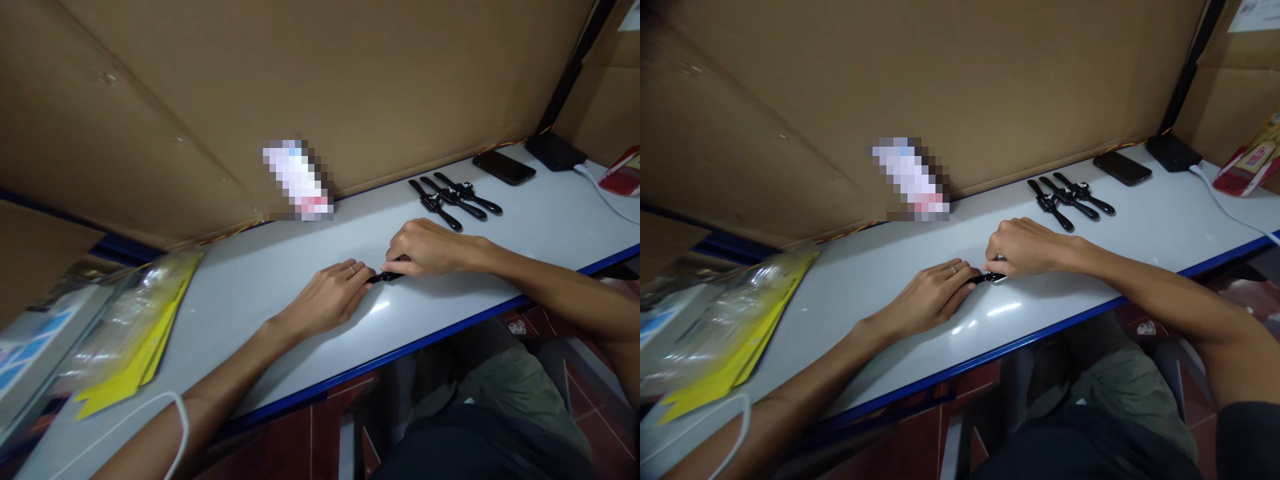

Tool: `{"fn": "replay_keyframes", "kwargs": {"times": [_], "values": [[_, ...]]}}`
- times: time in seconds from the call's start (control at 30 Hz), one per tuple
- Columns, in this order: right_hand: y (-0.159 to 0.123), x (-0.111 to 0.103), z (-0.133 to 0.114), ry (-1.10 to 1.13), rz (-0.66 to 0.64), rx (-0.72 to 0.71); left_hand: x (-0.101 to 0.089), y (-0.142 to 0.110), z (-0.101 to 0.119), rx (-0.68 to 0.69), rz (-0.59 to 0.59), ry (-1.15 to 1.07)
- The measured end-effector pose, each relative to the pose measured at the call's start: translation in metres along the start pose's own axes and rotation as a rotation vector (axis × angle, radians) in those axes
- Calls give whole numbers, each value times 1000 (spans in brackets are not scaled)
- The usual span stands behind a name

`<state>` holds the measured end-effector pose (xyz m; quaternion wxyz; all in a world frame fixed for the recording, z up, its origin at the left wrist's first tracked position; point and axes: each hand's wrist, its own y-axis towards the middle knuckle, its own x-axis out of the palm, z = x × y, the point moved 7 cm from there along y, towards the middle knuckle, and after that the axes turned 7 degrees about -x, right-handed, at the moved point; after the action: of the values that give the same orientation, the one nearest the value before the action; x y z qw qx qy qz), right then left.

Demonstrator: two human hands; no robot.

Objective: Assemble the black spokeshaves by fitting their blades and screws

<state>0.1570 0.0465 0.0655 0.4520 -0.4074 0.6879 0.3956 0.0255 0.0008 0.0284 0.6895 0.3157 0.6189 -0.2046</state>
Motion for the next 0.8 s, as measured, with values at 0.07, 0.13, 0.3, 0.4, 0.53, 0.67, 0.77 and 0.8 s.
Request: {"fn": "replay_keyframes", "kwargs": {"times": [0.07, 0.13, 0.3, 0.4, 0.53, 0.67, 0.77, 0.8], "values": [[0, 1, 1, -9, -8, 8, 0, 0, 0, 0, 0, 4], [1, 1, 2, -28, -9, 15, 0, 0, 1, 6, 6, 12], [2, 4, 8, -108, -14, 48, 1, 0, 1, 2, 4, 18], [1, 6, 12, -138, -21, 68, 2, -1, 0, 1, 6, 12], [1, 5, 12, -134, -27, 73, 2, -2, 0, 3, 9, 10], [1, 3, 9, -121, -25, 61, 1, -1, 1, 1, 8, 12], [1, 2, 6, -79, -15, 33, 0, -1, 0, -3, 6, 14], [1, 2, 5, -60, -12, 24, -1, -1, 0, -4, 5, 13]]}}
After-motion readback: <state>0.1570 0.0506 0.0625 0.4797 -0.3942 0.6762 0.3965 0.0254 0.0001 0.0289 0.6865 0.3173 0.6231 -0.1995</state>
